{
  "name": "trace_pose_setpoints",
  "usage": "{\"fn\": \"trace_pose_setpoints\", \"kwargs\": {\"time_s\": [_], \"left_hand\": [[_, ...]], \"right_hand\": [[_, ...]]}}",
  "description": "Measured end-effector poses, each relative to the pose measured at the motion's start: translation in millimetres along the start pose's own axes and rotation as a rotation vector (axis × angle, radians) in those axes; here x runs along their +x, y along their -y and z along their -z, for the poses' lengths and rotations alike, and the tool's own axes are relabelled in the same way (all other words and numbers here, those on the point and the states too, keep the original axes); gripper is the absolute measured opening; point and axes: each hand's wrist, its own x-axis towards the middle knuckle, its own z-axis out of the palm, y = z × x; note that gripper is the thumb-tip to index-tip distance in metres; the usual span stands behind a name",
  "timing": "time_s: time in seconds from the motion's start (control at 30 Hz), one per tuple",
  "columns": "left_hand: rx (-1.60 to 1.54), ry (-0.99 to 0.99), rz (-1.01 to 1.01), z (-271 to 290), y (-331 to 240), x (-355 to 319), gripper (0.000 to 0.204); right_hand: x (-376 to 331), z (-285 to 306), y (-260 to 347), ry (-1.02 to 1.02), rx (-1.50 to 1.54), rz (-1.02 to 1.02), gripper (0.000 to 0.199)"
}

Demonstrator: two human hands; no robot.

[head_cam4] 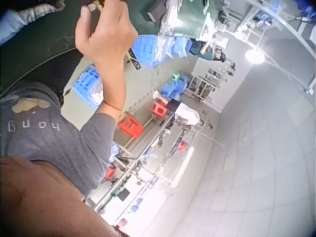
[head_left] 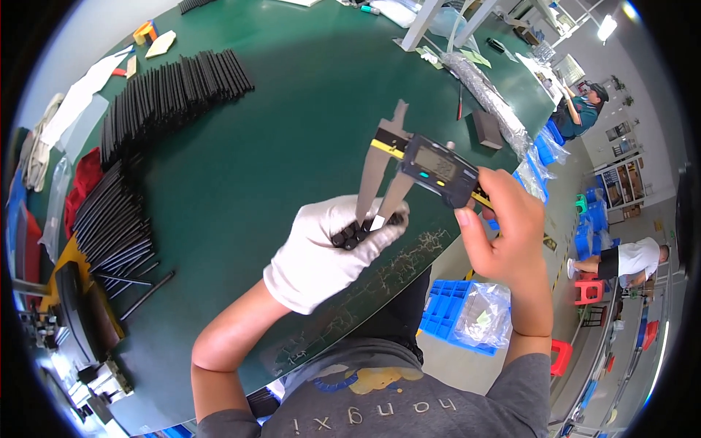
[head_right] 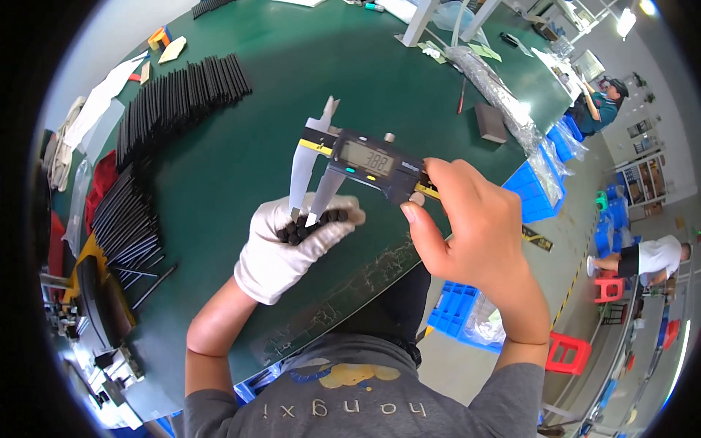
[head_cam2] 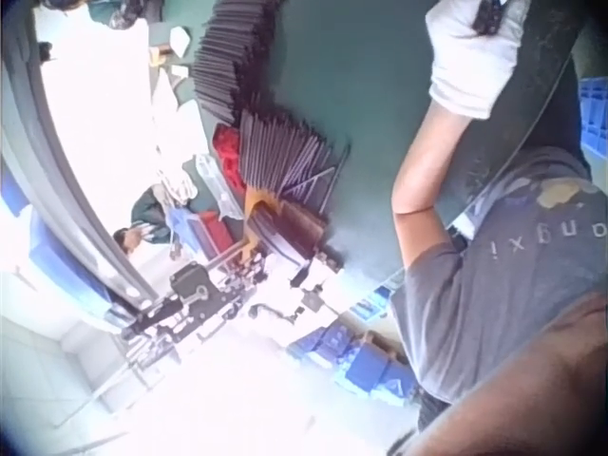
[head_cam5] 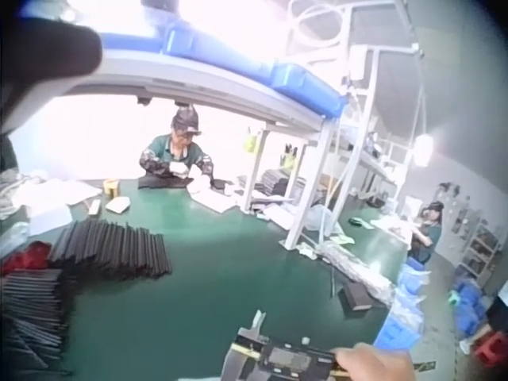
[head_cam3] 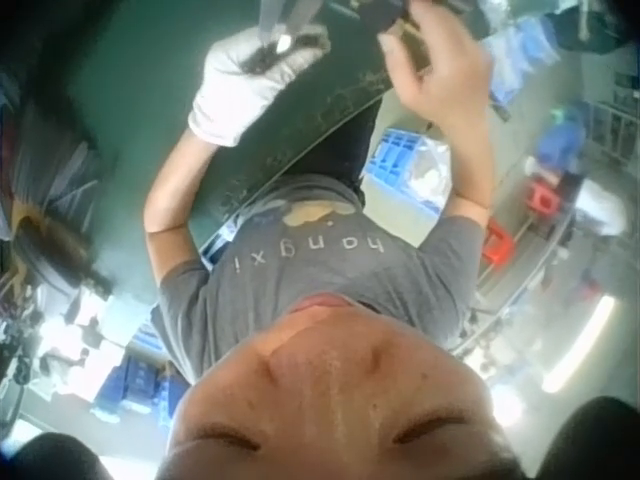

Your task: Measuring small black industrial components using a digital caliper.

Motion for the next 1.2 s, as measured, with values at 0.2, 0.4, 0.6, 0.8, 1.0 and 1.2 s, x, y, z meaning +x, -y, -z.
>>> {"fn": "trace_pose_setpoints", "kwargs": {"time_s": [0.2,0.4,0.6,0.8,1.0,1.2], "left_hand": [[0.110,-0.221,-0.017,-6.3,8.5,-5.5,0.016],[0.147,-0.254,-0.170,-10.5,13.5,-6.1,0.017],[0.189,-0.229,-0.173,-9.7,10.9,-5.9,0.020],[0.242,-0.279,-0.109,-11.0,7.5,-6.6,0.023],[0.189,-0.207,-0.132,-7.2,14.3,-6.9,0.027],[0.171,-0.247,-0.159,-8.8,14.9,-5.5,0.031]], "right_hand": [[-15.1,-6.4,13.9,-0.043,0.052,-0.115,0.029],[-18.3,-10.1,15.7,-0.051,0.054,-0.113,0.029],[-16.4,-3.6,18.6,-0.048,-0.015,-0.169,0.028],[-16.0,-9.7,14.9,-0.079,-0.008,-0.128,0.030],[-16.9,-9.0,10.9,-0.053,-0.005,-0.079,0.029],[-14.1,-7.9,11.5,-0.022,0.026,-0.044,0.030]]}}
